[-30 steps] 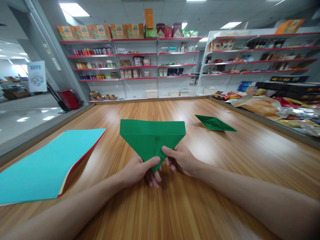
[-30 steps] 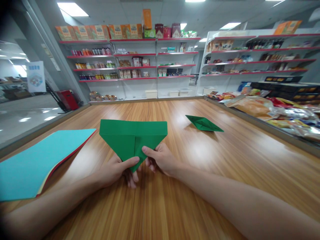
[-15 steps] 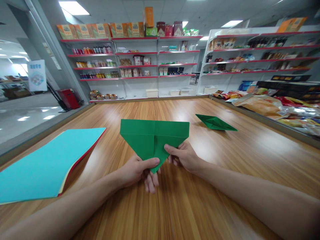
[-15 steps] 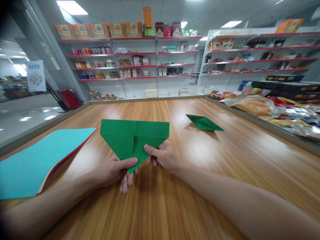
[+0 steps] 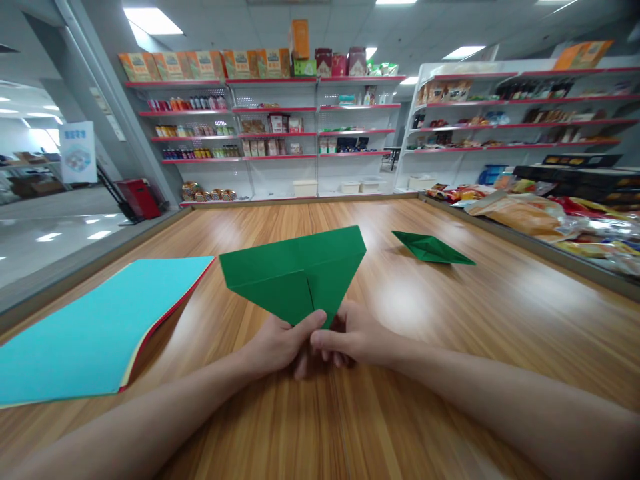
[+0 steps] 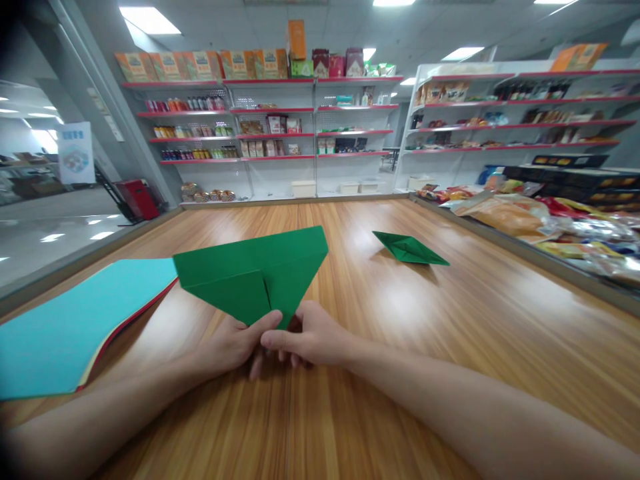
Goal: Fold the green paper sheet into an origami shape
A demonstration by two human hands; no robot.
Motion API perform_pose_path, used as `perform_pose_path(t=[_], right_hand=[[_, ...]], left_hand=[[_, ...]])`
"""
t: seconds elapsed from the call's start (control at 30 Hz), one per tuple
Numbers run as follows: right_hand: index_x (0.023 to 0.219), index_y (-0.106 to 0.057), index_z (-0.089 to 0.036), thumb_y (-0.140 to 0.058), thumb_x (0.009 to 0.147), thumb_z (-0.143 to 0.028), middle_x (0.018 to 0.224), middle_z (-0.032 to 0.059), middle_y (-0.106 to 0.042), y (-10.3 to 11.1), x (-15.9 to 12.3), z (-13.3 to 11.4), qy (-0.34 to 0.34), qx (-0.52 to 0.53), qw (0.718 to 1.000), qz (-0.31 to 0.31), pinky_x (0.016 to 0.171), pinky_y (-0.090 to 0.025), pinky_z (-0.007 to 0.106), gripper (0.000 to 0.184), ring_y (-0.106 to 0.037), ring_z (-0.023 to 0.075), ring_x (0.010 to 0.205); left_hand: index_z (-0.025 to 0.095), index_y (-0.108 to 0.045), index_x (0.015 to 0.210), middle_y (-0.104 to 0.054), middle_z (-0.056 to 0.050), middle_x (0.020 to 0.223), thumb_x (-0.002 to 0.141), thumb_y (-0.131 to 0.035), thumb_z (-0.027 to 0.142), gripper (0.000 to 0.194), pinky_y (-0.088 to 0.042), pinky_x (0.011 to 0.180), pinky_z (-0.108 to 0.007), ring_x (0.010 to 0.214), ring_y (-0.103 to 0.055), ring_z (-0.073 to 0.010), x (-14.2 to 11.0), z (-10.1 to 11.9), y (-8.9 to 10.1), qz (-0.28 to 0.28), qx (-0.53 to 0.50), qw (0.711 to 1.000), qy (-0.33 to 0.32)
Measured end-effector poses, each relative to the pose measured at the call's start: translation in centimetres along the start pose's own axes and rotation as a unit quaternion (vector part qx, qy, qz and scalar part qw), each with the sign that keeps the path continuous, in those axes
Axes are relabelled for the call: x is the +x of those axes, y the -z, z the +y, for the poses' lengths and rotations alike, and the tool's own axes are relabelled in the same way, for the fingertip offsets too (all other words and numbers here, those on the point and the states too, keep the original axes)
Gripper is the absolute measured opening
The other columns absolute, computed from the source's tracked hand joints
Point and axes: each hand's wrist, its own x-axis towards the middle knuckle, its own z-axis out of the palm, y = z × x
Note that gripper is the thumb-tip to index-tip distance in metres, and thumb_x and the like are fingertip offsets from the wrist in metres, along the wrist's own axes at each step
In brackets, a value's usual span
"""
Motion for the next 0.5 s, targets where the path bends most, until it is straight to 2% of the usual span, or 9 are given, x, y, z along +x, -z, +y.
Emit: perform_pose_path(t=[0.1,0.2,0.37,0.5], right_hand=[[0.075,-0.061,-0.012,-0.062,0.080,-0.050,0.054,0.0002,-0.060,-0.59,-0.22,-0.36,-0.025,-0.038,0.999,-0.012,0.034,-0.040,0.017,0.039,-0.053,0.0087,0.039],[0.076,-0.063,-0.011,-0.056,0.083,-0.052,0.052,0.0008,-0.061,-0.46,-0.35,-0.66,-0.032,-0.039,0.999,-0.010,0.034,-0.041,0.017,0.042,-0.052,0.0087,0.037],[0.061,-0.059,-0.012,-0.061,0.079,-0.049,0.043,-0.0009,-0.057,0.08,-0.28,-0.57,-0.037,0.020,0.998,-0.045,0.034,-0.034,0.017,0.041,-0.048,0.0075,0.034],[0.049,-0.056,-0.013,-0.063,0.077,-0.044,0.036,-0.0021,-0.052,0.26,-0.06,-0.76,-0.027,0.063,0.996,-0.056,0.038,-0.032,0.019,0.042,-0.044,0.0068,0.033]], left_hand=[[0.015,-0.055,0.048,-0.050,0.000,0.037,0.087,-0.046,0.061,0.061,-0.015,0.024,-0.019,0.022,-0.035,-0.0055,-0.05,0.12,-0.18,0.048,0.042,0.998,0.009],[0.018,-0.046,0.042,-0.042,0.002,0.032,0.085,-0.047,0.062,0.062,-0.011,0.026,-0.021,0.022,-0.031,-0.0059,-0.16,0.51,-0.36,0.064,0.039,0.997,0.013],[0.020,-0.042,0.040,-0.035,0.004,0.030,0.085,-0.043,0.065,0.064,-0.013,0.029,-0.023,0.025,-0.028,-0.0071,-0.44,0.58,-0.53,0.026,0.045,0.999,0.004],[0.021,-0.043,0.042,-0.038,0.003,0.034,0.086,-0.046,0.062,0.060,-0.024,0.035,-0.024,0.033,-0.035,-0.0105,-0.38,0.30,0.07,0.048,0.041,0.998,-0.007]])
